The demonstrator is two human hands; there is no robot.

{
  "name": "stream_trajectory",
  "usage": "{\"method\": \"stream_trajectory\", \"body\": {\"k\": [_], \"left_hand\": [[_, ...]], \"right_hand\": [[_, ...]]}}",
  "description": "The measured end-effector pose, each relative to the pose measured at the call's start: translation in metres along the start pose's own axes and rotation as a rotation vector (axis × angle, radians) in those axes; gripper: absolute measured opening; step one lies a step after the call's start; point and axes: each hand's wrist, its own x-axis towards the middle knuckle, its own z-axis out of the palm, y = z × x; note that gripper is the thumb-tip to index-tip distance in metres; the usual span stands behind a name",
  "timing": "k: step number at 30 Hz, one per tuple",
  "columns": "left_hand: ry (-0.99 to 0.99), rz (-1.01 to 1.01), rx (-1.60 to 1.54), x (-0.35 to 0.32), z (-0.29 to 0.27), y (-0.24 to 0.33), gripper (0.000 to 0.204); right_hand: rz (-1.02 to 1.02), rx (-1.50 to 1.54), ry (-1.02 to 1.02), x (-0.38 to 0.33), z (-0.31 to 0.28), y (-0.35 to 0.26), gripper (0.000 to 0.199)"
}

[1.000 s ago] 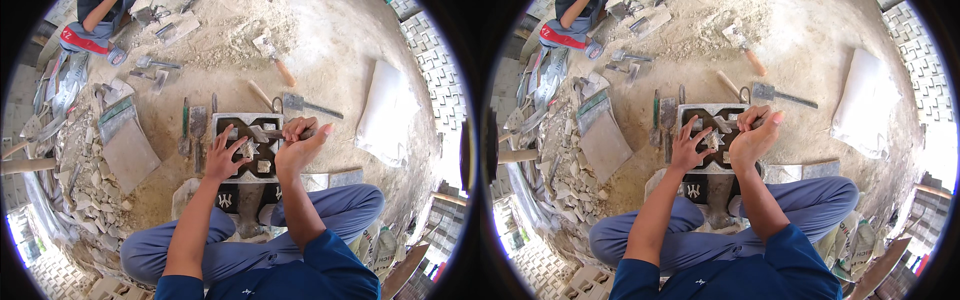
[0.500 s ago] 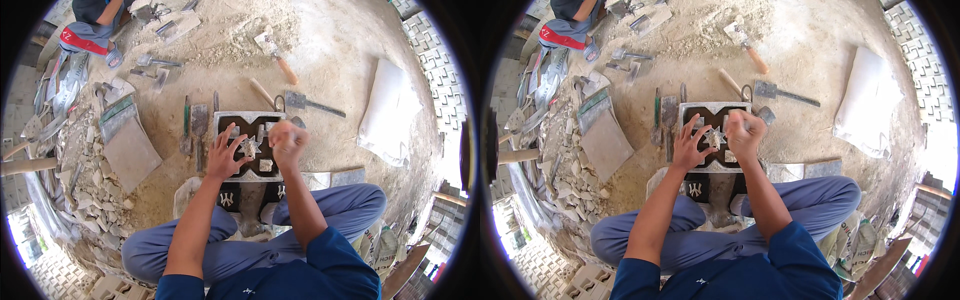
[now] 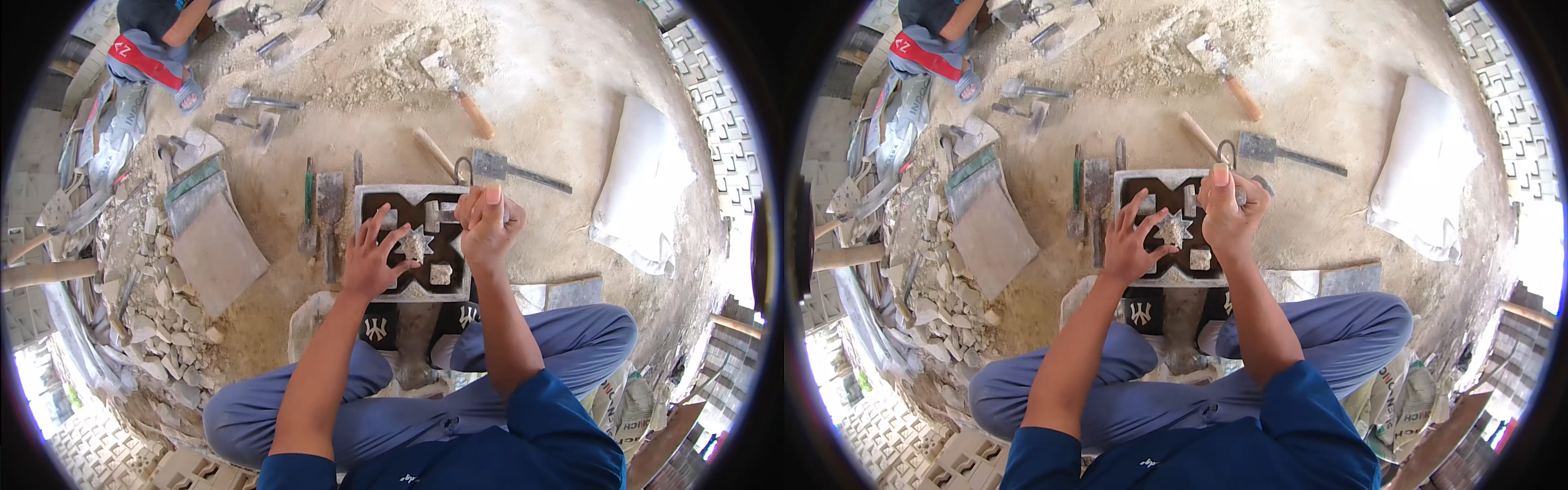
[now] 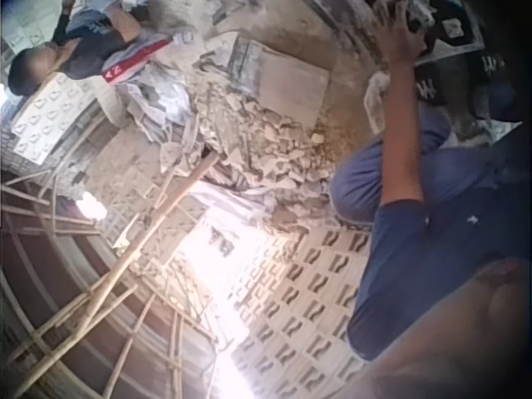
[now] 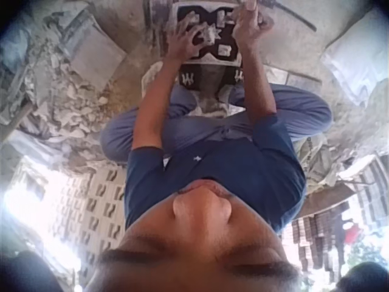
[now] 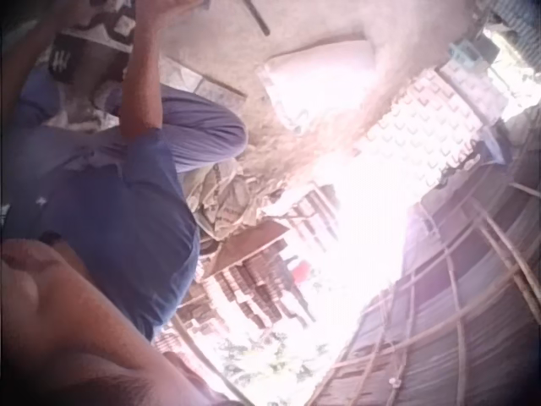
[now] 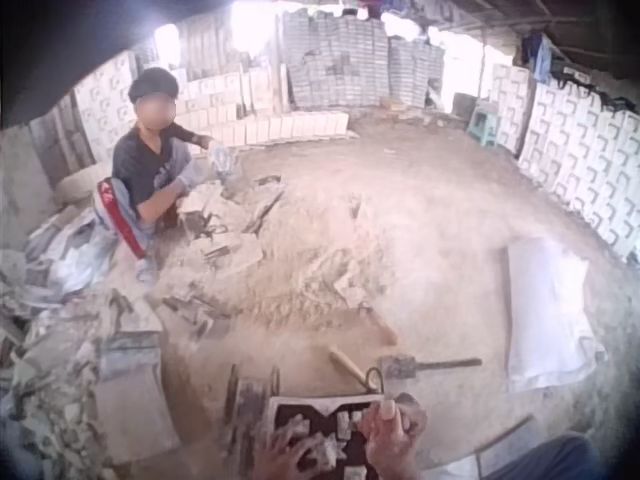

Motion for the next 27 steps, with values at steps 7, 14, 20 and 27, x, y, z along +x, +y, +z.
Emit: {"method": "stream_trajectory", "body": {"k": [7, 14, 20, 27], "left_hand": [[-0.010, -0.009, 0.013, 0.005, -0.002, -0.008, 0.076], [-0.037, -0.022, 0.018, -0.002, -0.001, -0.005, 0.077], [-0.021, -0.012, 0.012, 0.004, 0.002, -0.007, 0.076], [0.001, 0.005, 0.029, 0.004, 0.001, -0.006, 0.074]], "right_hand": [[0.044, -0.127, -0.044, 0.000, 0.002, 0.012, 0.054], [-0.089, -0.501, 0.082, -0.011, 0.009, 0.032, 0.040], [-0.270, -0.496, 0.030, -0.014, -0.002, 0.052, 0.022], [-0.132, -0.473, 0.025, -0.027, -0.024, 0.049, 0.027]]}}
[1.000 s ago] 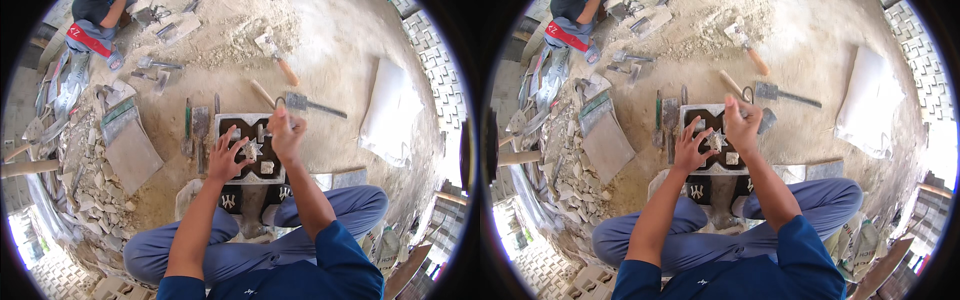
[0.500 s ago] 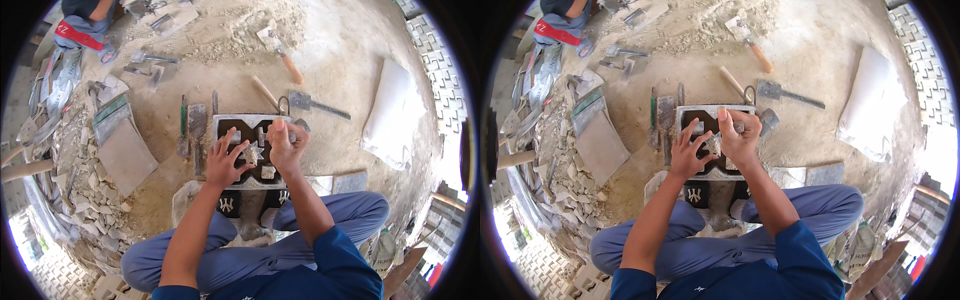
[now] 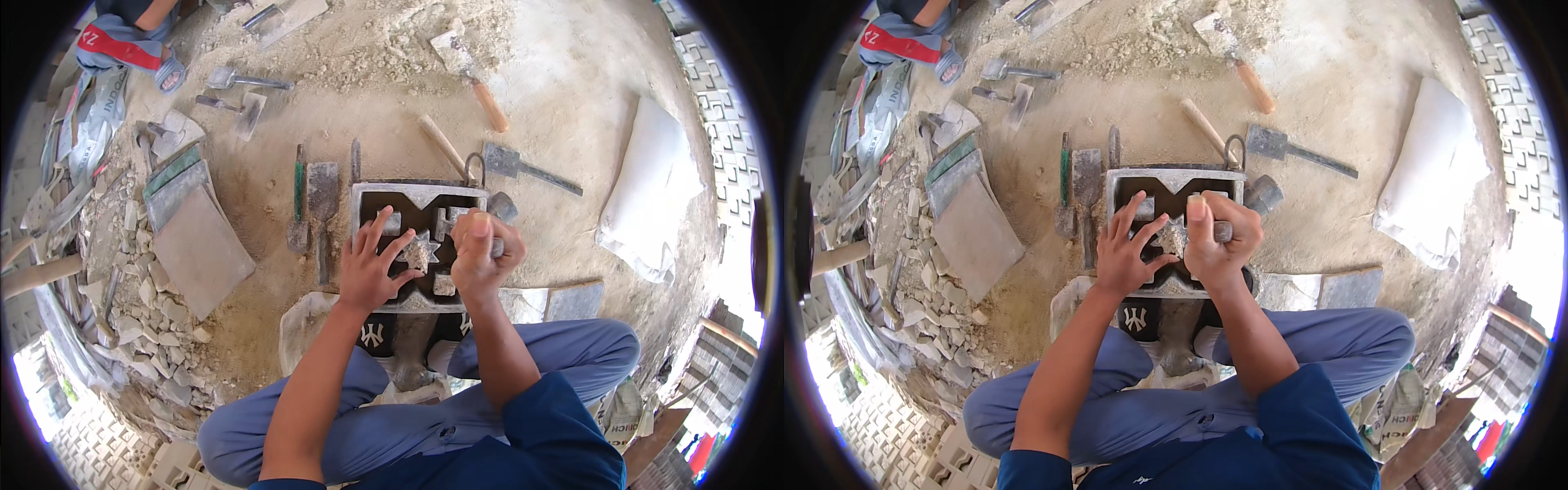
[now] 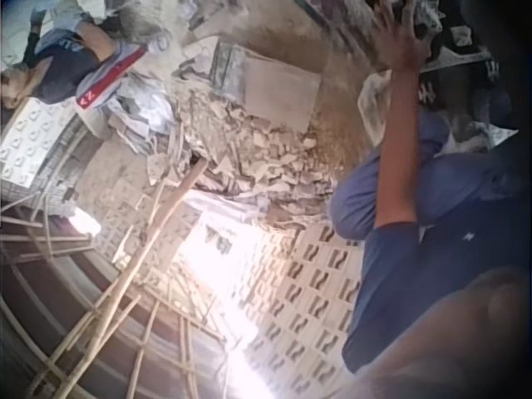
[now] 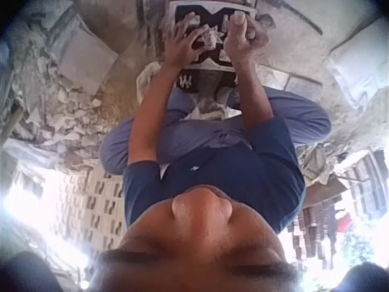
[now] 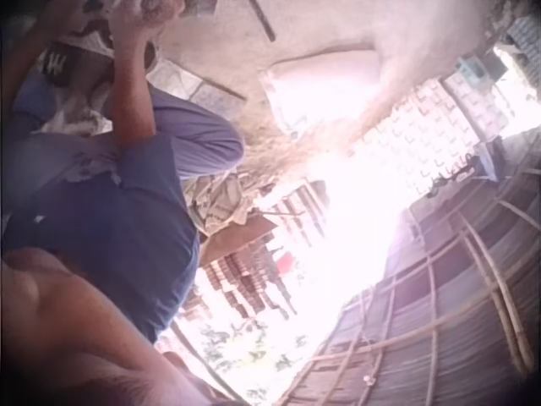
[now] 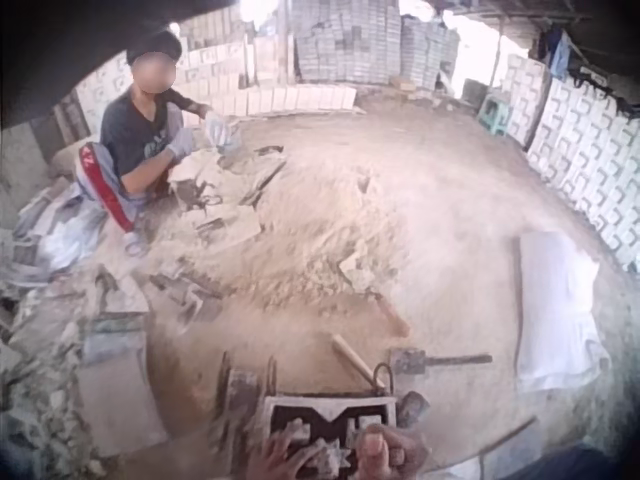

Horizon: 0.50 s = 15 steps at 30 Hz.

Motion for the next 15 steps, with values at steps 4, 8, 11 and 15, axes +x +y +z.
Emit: {"method": "stream_trajectory", "body": {"k": [4, 8, 11, 15], "left_hand": [[0.002, 0.004, -0.041, 0.001, 0.003, 0.000, 0.076], [-0.029, -0.025, -0.019, -0.003, 0.002, 0.001, 0.076], [0.002, -0.005, -0.048, -0.001, 0.002, 0.000, 0.076], [-0.017, -0.005, -0.023, -0.002, 0.001, 0.000, 0.076]], "right_hand": [[-0.038, -0.027, 0.103, 0.004, 0.000, 0.001, 0.035], [-0.030, 0.104, 0.094, 0.010, 0.004, -0.018, 0.041], [-0.042, 0.333, 0.099, 0.015, 0.008, -0.042, 0.043], [-0.112, -0.005, 0.044, 0.011, 0.016, -0.025, 0.052]]}}
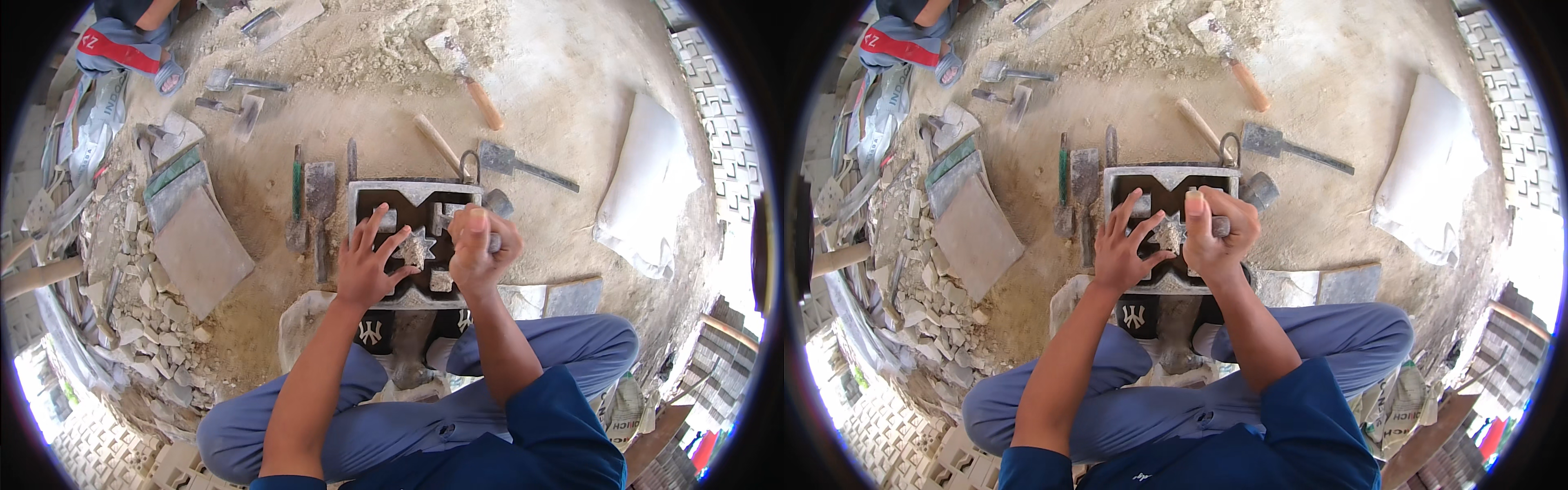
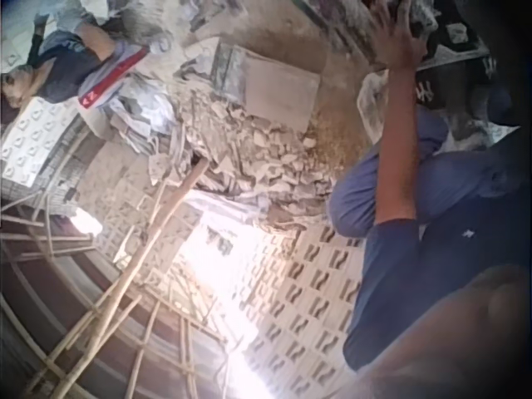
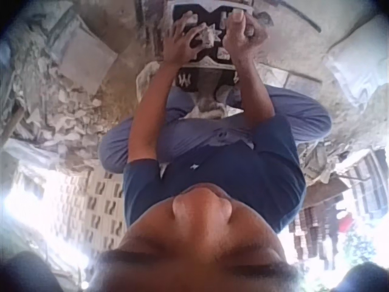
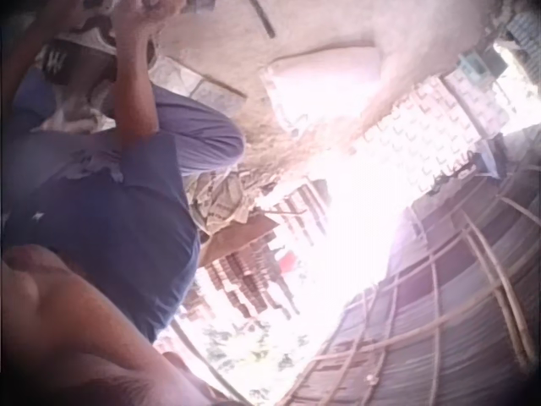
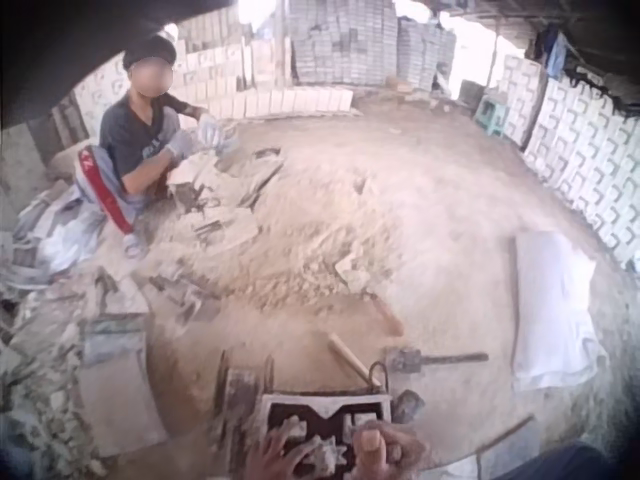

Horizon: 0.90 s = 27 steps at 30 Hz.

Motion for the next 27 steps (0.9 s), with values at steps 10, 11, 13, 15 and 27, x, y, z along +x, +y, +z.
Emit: {"method": "stream_trajectory", "body": {"k": [10, 11, 13, 15, 27], "left_hand": [[0.014, -0.010, 0.001, 0.001, 0.000, -0.002, 0.076], [0.017, -0.006, -0.021, 0.001, 0.003, 0.001, 0.077], [0.000, -0.004, -0.017, 0.000, 0.002, 0.005, 0.077], [-0.012, -0.017, 0.019, -0.003, 0.000, 0.001, 0.078], [0.007, -0.010, 0.018, 0.008, -0.003, 0.004, 0.078]], "right_hand": [[0.196, 0.483, -0.022, 0.021, -0.006, -0.023, 0.062], [0.148, 0.513, 0.002, 0.019, -0.008, -0.023, 0.062], [0.171, 0.337, -0.023, 0.010, -0.009, 0.001, 0.063], [0.250, 0.203, -0.029, 0.013, 0.002, -0.003, 0.064], [0.155, 0.320, 0.034, 0.015, -0.004, -0.011, 0.054]]}}
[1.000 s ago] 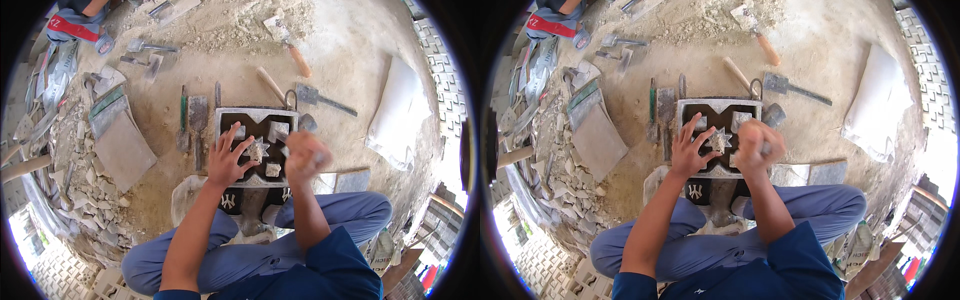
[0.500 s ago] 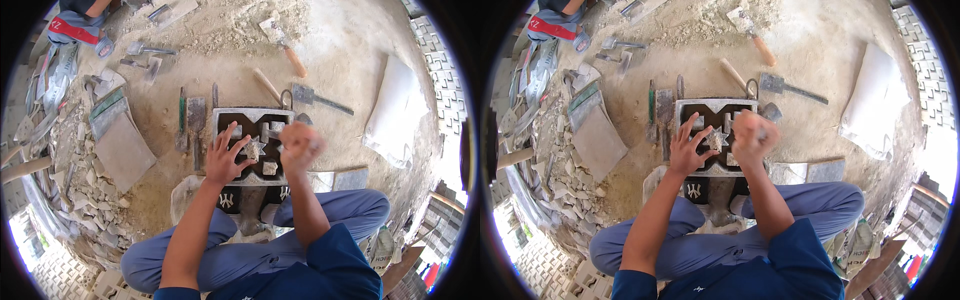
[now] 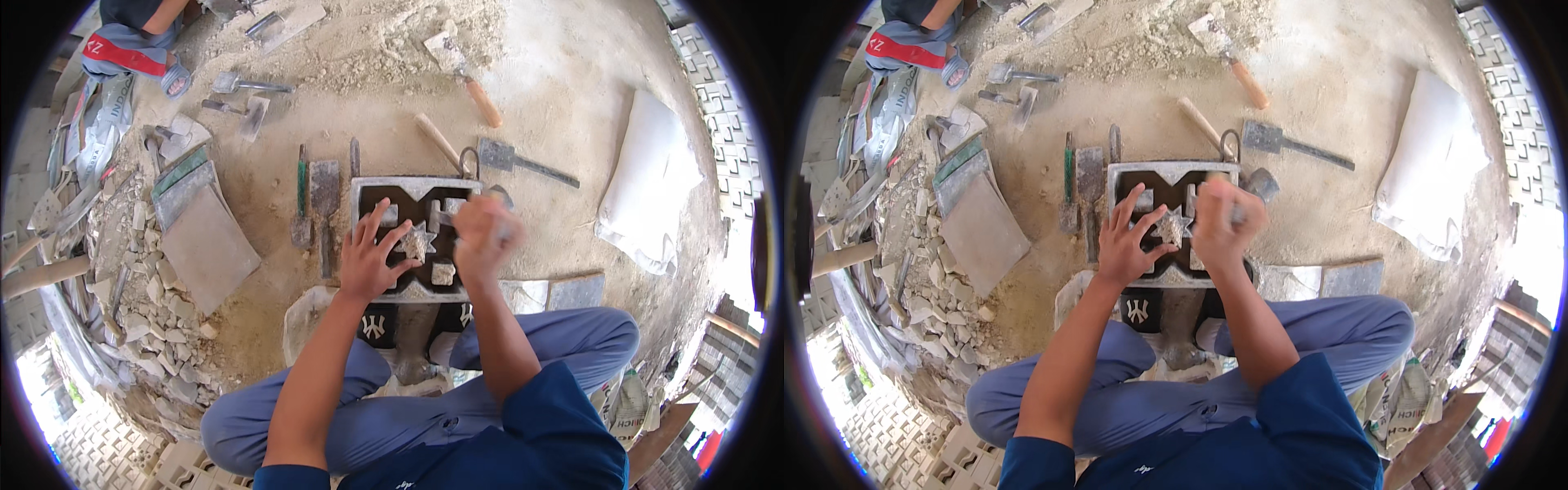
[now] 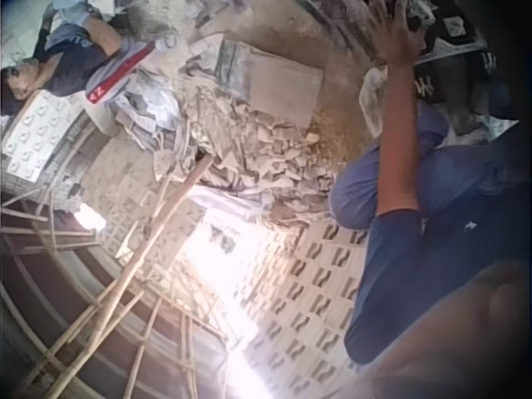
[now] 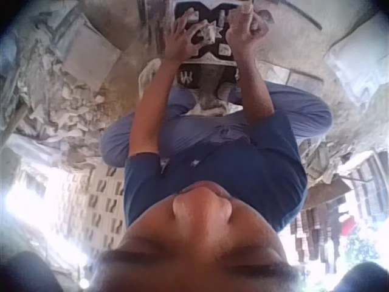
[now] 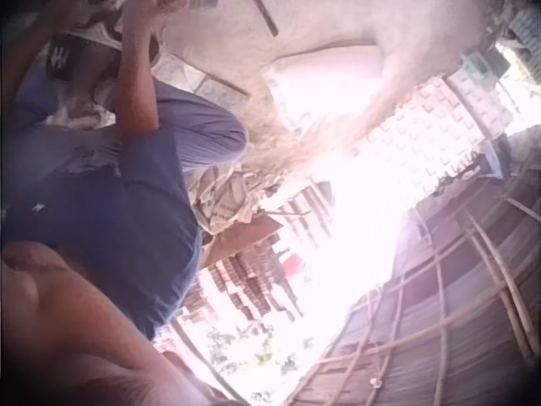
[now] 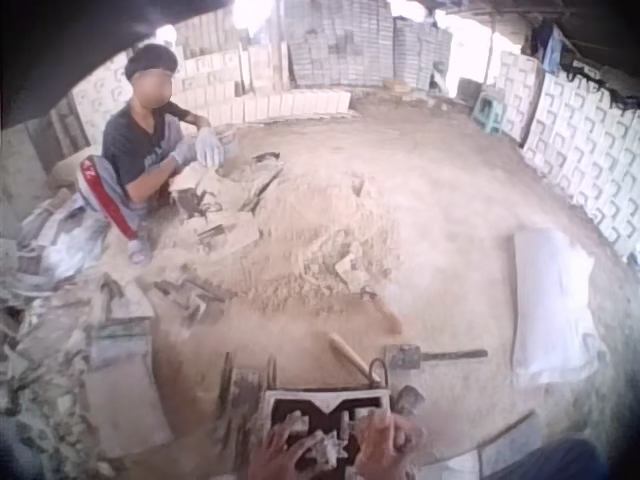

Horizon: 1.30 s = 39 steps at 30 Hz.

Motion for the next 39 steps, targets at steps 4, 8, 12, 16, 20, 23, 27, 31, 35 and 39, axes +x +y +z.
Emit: {"method": "stream_trajectory", "body": {"k": [4, 8, 12, 16, 20, 23, 27, 31, 35, 39], "left_hand": [[-0.017, -0.001, -0.014, -0.007, 0.001, 0.001, 0.078], [0.003, 0.002, -0.014, -0.005, 0.002, -0.002, 0.077], [-0.004, 0.003, -0.039, -0.007, 0.002, -0.001, 0.076], [-0.013, -0.020, -0.030, -0.009, 0.003, -0.002, 0.077], [-0.018, -0.035, -0.043, -0.008, 0.003, -0.001, 0.074], [0.002, -0.028, -0.067, -0.009, 0.003, -0.002, 0.068], [-0.016, -0.030, -0.052, -0.009, 0.002, -0.003, 0.063], [-0.009, -0.024, -0.081, -0.007, 0.002, -0.001, 0.062], [-0.007, -0.019, -0.059, -0.008, 0.004, -0.006, 0.061], [0.018, -0.007, -0.063, -0.006, 0.004, -0.002, 0.061]], "right_hand": [[0.144, -0.287, 0.022, 0.009, 0.009, 0.020, 0.056], [0.058, -0.025, 0.228, 0.027, 0.023, -0.013, 0.060], [-0.006, -0.109, 0.285, 0.031, 0.023, -0.023, 0.065], [0.040, -0.004, 0.326, 0.026, 0.029, -0.029, 0.059], [0.082, -0.085, 0.302, 0.022, 0.035, -0.032, 0.056], [0.045, -0.186, 0.295, 0.008, 0.042, -0.020, 0.053], [0.010, -0.524, 0.191, 0.008, 0.044, 0.005, 0.053], [0.101, -0.265, 0.260, 0.015, 0.043, -0.004, 0.047], [0.031, -0.424, 0.209, 0.015, 0.049, 0.010, 0.050], [0.034, -0.338, 0.261, 0.016, 0.043, 0.004, 0.050]]}}
